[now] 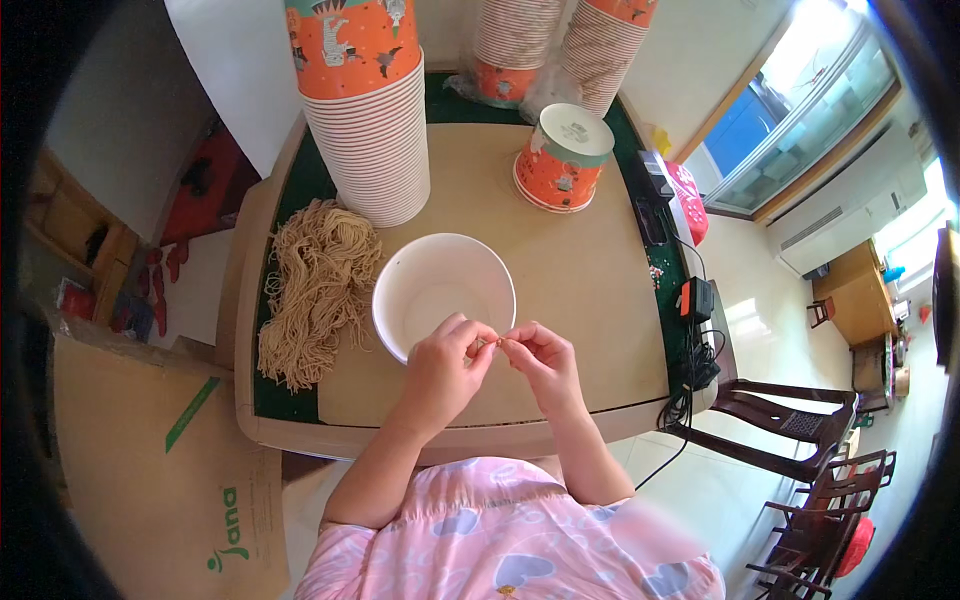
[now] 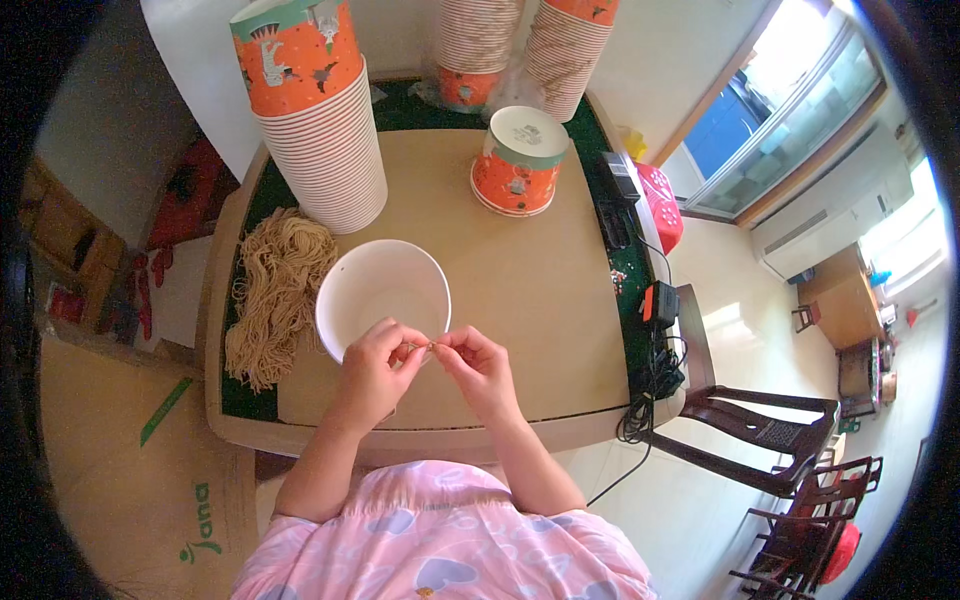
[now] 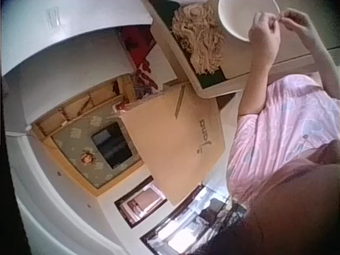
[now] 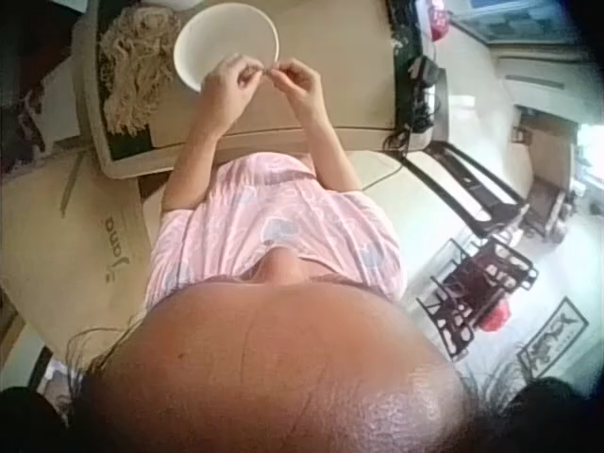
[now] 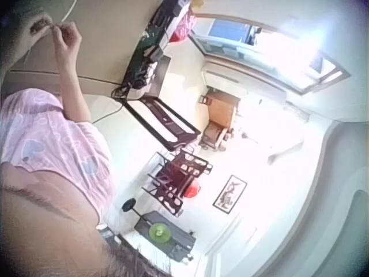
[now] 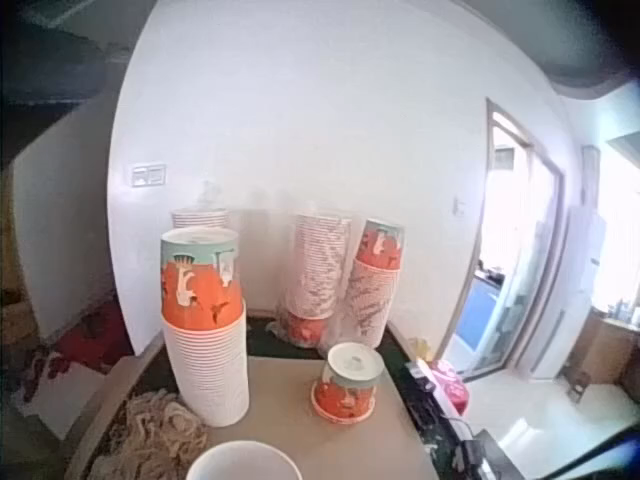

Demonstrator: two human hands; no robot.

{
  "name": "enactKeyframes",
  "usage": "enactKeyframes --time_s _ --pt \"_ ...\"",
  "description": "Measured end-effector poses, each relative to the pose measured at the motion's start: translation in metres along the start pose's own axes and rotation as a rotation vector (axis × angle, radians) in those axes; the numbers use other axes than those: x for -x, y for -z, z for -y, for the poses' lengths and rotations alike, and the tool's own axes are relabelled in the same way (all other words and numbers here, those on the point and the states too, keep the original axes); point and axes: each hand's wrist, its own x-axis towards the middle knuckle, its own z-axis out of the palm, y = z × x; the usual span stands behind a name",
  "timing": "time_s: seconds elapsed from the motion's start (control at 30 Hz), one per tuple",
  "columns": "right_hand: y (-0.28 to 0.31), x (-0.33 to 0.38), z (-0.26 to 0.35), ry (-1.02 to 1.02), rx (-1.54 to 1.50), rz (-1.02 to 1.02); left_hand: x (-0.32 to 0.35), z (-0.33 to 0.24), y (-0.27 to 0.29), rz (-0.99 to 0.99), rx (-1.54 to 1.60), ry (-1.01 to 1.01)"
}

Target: Manually placing rubber bands around the rim of a paper bowl in a packaging area.

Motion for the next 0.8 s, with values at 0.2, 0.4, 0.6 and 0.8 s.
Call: enactKeyframes --time_s 0.2,0.4,0.6,0.8 --pt "-0.006 0.001 -0.002 0.027 0.009 -0.044 0.002 -0.001 0.004 -0.024 -0.028 -0.047" --pt "-0.003 -0.001 -0.013 0.148 0.168 -0.053 0.002 -0.001 0.000 -0.073 -0.045 -0.047" --pt "-0.011 0.001 0.005 0.280 0.485 -0.031 0.002 0.001 0.008 -0.141 0.063 -0.030" --pt "-0.017 0.000 0.017 0.315 0.667 -0.015 0.003 0.002 0.013 -0.124 0.172 0.024"
